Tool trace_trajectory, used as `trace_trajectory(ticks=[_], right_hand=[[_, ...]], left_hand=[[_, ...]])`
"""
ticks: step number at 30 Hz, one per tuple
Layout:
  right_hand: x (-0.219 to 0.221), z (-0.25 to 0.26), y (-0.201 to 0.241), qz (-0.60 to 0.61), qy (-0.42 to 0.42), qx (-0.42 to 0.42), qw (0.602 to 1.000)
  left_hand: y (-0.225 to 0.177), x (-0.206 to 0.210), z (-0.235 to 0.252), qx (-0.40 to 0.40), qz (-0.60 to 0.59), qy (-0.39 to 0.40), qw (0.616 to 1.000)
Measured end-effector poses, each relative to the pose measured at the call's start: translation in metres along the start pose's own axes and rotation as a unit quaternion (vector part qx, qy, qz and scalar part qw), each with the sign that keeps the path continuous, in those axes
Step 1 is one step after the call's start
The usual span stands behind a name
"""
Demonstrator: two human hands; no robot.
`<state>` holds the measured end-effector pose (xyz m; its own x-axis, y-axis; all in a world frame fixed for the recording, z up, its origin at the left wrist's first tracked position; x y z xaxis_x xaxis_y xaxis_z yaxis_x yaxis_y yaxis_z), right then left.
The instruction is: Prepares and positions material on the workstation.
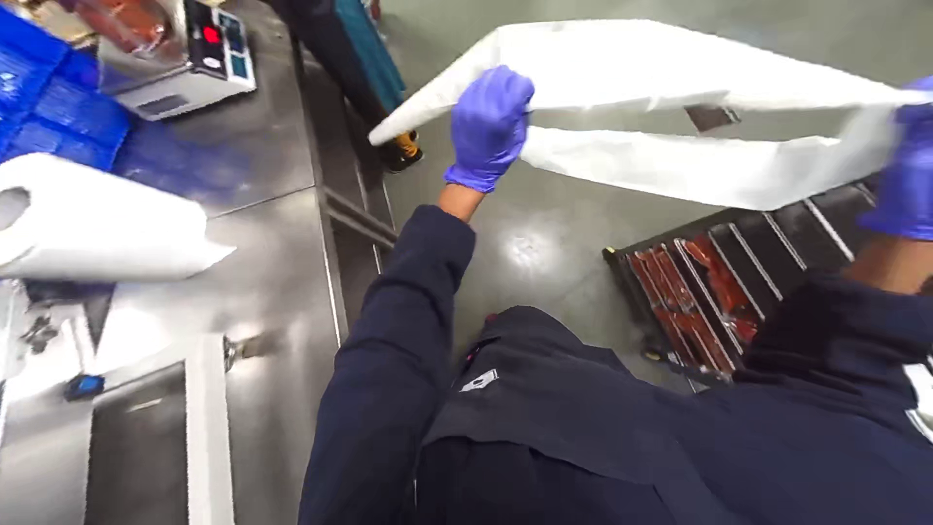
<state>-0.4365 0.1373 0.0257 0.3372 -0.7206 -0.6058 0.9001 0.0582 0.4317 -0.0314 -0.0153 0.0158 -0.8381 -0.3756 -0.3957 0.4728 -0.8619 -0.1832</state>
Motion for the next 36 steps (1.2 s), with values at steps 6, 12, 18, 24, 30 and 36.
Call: trace_trajectory(ticks=[6,12,18,24,30,36], right_hand=[[0.066,-0.093,0.012,0.095,0.424,0.119,0.893],[0.188,-0.092,0.099,0.291,0.331,0.084,0.894],[0.339,-0.14,0.148,0.339,0.489,0.068,0.801],[0.358,-0.135,0.186,0.28,0.469,0.061,0.835],[0.287,-0.1,0.225,0.172,0.096,-0.131,0.972],[0.28,-0.115,0.255,0.177,0.235,-0.259,0.92]], left_hand=[[0.029,-0.026,-0.071,0.087,0.018,-0.063,0.994],[0.013,-0.049,-0.107,0.043,-0.029,-0.042,0.998],[0.005,-0.083,-0.131,0.051,-0.03,-0.036,0.998],[0.006,-0.136,-0.169,0.041,0.07,-0.015,0.997],[0.005,-0.146,-0.267,-0.144,0.199,0.092,0.965],[-0.01,-0.135,-0.226,-0.315,0.052,0.171,0.932]])
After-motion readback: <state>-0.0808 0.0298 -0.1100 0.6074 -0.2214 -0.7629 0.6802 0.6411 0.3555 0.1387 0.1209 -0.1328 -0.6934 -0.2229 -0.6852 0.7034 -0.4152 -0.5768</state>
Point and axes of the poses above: each hand's wrist, its own z-axis towards the middle knuckle, its own x-axis out of the palm, y = z × x, the point moved 6 cm from there along z, towards the middle knuckle, and after that the axes turned 7 degrees about -z, right-handed, at the moved point
